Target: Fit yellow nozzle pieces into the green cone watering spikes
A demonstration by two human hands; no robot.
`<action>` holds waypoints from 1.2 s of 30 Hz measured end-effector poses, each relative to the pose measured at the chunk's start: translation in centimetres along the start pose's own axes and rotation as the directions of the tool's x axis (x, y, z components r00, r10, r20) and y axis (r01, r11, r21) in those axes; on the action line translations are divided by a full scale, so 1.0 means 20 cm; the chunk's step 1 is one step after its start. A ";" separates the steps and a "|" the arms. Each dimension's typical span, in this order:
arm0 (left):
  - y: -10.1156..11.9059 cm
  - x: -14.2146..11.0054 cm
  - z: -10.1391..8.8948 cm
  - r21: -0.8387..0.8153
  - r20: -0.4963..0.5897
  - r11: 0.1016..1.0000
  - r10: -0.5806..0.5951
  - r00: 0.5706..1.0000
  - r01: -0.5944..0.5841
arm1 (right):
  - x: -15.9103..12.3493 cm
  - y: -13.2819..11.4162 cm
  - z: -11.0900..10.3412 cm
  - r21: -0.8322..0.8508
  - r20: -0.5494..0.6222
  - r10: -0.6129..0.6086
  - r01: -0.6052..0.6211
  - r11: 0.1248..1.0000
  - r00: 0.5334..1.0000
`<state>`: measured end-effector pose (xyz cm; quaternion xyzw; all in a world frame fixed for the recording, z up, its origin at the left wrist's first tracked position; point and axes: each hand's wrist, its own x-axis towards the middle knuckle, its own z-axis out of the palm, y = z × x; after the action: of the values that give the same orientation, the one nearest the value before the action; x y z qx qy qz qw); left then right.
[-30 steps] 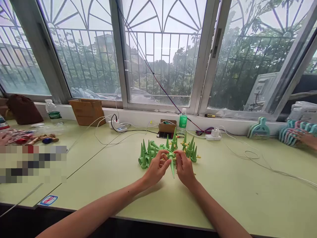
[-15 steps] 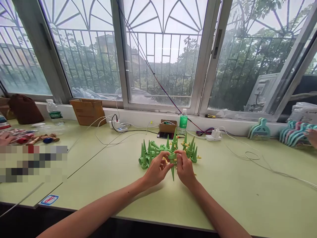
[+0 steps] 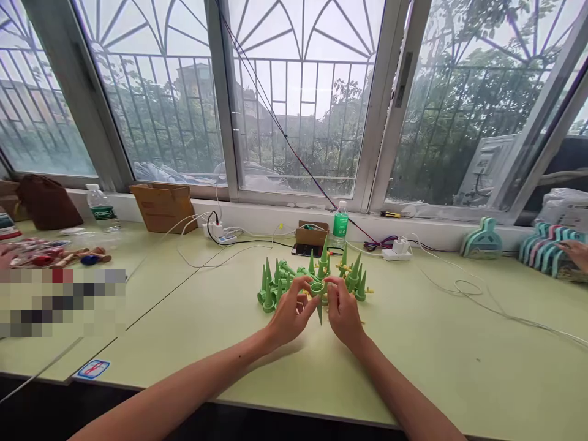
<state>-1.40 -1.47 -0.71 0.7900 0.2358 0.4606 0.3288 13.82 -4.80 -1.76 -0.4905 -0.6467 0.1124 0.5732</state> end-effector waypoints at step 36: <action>-0.01 0.01 -0.02 -0.228 0.155 0.930 -0.257 0.954 0.288 | 0.01 0.02 0.00 0.127 0.063 0.023 -0.031 0.991 0.998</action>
<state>-1.58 -1.07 -0.62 0.7289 0.2632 0.3868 0.4998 13.99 -4.54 -1.95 -0.4578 -0.6487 0.1766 0.5817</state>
